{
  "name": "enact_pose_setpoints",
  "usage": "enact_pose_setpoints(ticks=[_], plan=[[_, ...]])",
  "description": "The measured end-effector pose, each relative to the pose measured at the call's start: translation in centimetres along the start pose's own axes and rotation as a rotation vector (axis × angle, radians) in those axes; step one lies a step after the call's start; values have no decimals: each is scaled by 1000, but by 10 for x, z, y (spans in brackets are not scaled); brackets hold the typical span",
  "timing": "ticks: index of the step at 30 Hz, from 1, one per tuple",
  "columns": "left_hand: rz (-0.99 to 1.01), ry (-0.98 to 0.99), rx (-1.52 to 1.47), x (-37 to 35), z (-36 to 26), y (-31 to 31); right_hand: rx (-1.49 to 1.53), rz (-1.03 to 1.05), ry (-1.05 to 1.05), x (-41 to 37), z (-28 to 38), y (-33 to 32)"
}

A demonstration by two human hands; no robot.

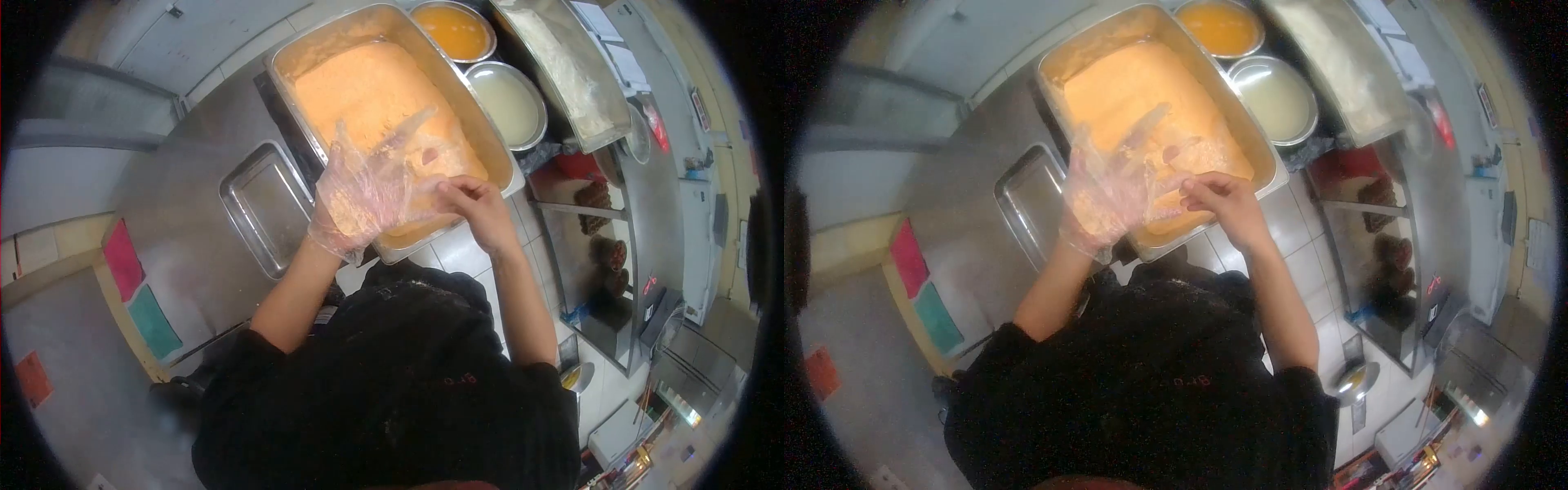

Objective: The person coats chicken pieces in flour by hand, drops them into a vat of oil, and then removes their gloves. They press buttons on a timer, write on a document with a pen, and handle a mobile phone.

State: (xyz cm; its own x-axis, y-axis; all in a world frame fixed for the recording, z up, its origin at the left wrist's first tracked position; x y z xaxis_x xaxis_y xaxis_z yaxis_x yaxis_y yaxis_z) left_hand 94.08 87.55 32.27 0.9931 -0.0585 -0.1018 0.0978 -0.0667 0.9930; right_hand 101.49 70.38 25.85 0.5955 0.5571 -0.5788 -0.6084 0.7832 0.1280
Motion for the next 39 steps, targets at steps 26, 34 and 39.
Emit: enact_pose_setpoints(ticks=[26,34,39], plan=[[53,53,-6,-8,-3,10,-121,-84,-158,-17,17,5],[56,27,-56,-8,-1,5,77,-68,-128,-1,33,-13],[55,-5,-110,-8,2,1,141,-153,-162,14,36,-39]])
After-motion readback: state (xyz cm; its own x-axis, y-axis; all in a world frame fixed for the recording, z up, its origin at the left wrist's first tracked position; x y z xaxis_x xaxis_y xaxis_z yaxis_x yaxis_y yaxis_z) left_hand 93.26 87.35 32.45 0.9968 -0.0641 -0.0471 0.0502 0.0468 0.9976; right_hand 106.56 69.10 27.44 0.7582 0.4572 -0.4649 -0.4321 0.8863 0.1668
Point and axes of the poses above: each hand's wrist, its own x-axis towards the middle knuckle, its own y-axis out of the palm, z = x × y, the point moved 5 cm from there along x, towards the middle knuckle, and after that the axes turned 9 degrees about y, right-handed, at the moved point
